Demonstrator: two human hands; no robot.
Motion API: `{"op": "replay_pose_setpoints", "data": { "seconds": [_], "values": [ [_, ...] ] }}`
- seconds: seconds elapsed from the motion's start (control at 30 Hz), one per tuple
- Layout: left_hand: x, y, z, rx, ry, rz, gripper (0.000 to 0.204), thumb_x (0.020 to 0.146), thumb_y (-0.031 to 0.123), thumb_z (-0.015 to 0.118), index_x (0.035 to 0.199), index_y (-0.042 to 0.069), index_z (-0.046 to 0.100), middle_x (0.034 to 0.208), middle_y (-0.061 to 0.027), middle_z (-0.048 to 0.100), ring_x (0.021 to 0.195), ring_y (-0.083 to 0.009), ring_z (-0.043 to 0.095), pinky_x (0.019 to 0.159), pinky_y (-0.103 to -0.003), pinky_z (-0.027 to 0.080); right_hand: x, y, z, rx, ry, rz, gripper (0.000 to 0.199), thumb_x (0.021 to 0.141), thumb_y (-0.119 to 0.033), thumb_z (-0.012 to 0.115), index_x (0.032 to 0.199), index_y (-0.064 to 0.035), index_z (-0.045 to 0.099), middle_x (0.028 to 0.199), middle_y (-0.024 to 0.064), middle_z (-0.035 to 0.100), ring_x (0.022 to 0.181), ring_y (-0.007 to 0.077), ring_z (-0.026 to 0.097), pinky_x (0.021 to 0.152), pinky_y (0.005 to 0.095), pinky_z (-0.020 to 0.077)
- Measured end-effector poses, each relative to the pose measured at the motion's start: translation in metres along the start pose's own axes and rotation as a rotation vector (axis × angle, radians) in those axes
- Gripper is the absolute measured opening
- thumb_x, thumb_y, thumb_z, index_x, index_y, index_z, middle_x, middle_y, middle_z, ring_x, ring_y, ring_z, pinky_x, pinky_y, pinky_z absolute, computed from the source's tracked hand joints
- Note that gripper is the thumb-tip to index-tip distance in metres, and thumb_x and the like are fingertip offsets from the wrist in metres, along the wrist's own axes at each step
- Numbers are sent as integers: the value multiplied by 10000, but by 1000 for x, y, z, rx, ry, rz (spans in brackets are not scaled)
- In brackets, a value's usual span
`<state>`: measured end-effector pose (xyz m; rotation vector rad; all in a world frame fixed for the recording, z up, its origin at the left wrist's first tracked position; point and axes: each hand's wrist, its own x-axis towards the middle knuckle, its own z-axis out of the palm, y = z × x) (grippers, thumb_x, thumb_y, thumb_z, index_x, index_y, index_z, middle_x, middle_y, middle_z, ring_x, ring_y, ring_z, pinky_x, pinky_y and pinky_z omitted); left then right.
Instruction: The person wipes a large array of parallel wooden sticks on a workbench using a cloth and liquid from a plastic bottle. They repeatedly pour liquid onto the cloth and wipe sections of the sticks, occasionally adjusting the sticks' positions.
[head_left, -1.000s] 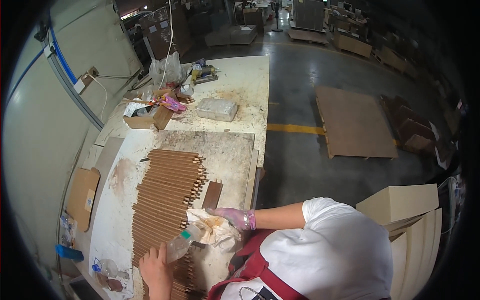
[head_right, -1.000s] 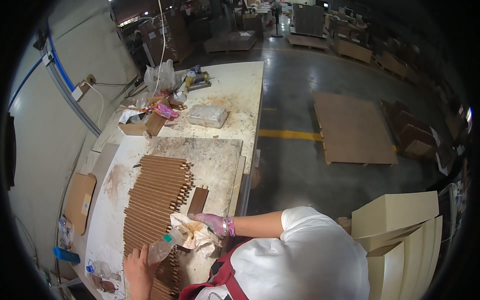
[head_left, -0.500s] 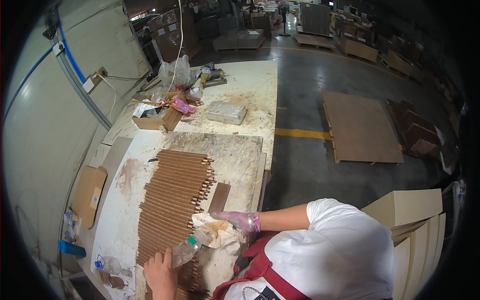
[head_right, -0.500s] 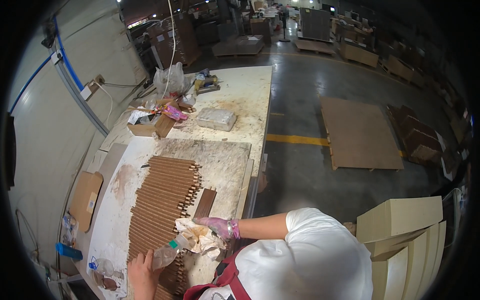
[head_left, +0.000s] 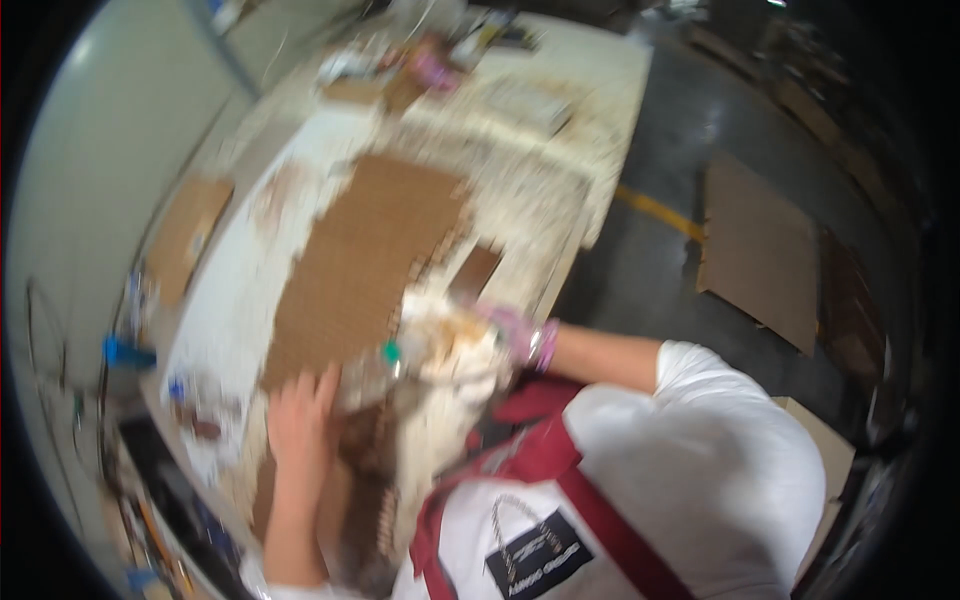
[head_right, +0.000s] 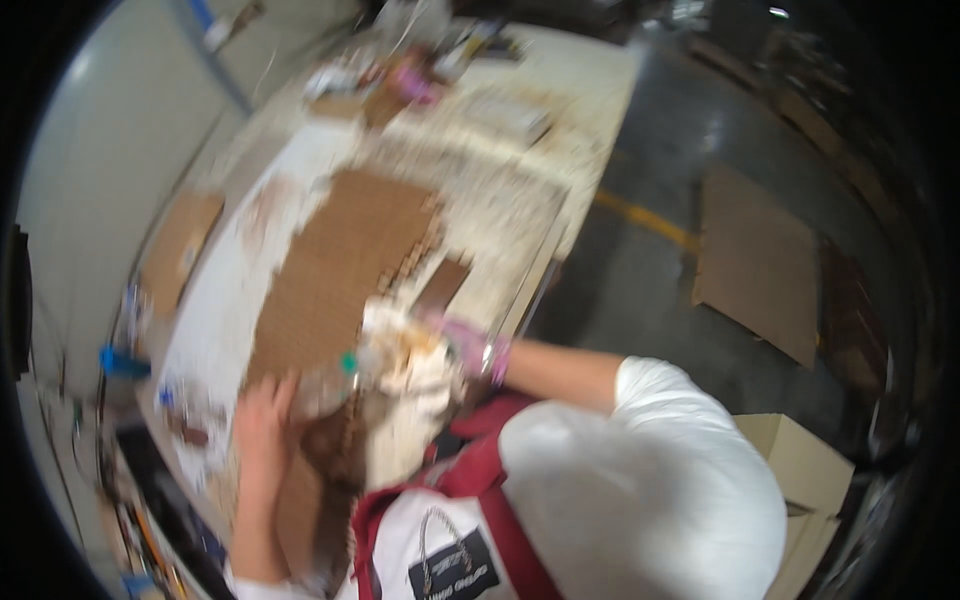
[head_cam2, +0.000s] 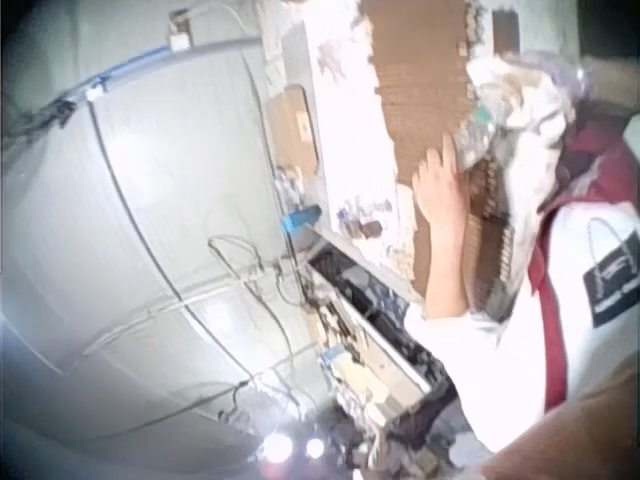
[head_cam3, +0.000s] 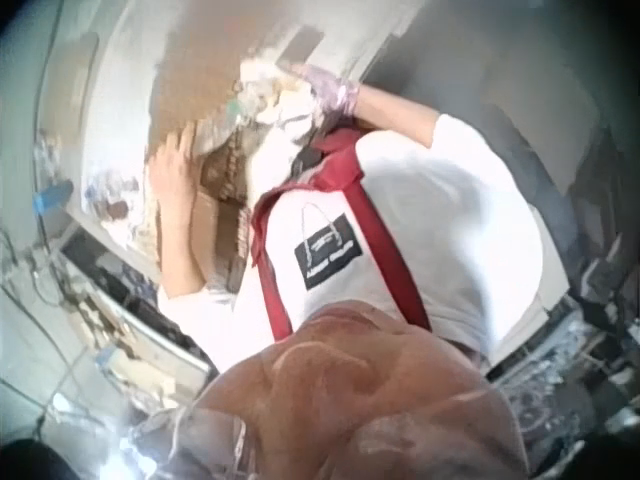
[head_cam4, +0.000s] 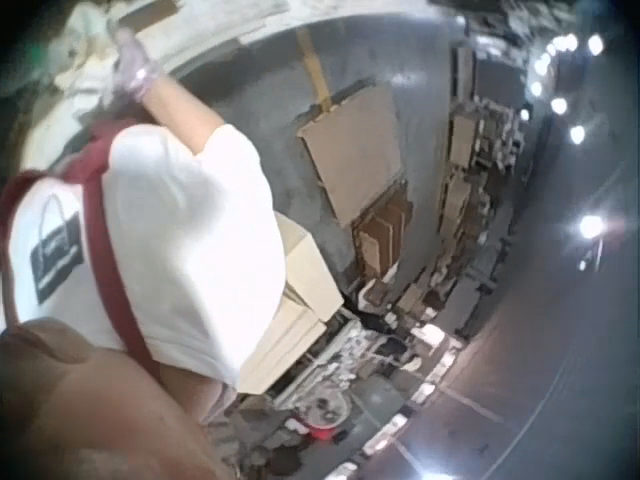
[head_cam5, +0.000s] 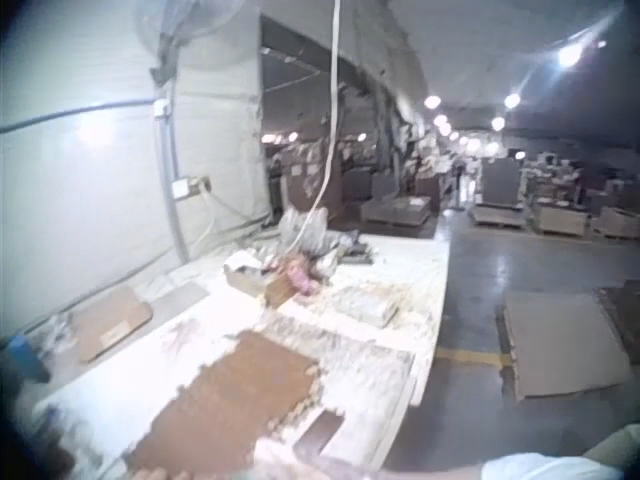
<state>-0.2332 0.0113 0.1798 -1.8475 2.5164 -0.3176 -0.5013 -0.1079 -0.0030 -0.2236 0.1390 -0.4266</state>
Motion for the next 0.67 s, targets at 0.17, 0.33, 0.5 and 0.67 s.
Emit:
{"op": "replay_pose_setpoints", "data": {
  "seconds": [0.17,0.33,0.5,0.67],
  "values": [
    [-17,-3,-10,27,-31,-110,590,625,129,779,1177,157,571,900,-46,563,825,-222,588,721,-354,452,12,0,36,285,77,78,577,981,-403,451,1383,6,390,1373,226,471,1217,376,511,1047,540,388],
    [-14,-12,2,9,-49,-141,564,639,161,800,1155,163,572,904,-39,569,814,-218,601,708,-348,457,20,2,46,440,77,154,553,984,-367,448,1408,-19,372,1401,222,439,1253,381,474,1059,548,370],
    [-3,-42,25,-270,52,-227,593,632,150,819,1166,119,563,974,-86,603,874,-279,621,741,-388,487,67,-14,50,178,34,105,520,997,-408,400,1359,-37,439,1314,213,524,1135,373,571,958,511,486],
    [4,-100,47,-572,90,-608,621,711,202,817,1244,72,527,1248,-168,586,1112,-299,597,934,-402,475,159,-12,108,134,36,6,497,960,-406,496,1301,-45,479,1184,179,610,1009,298,651,784,447,572]
  ]
}}
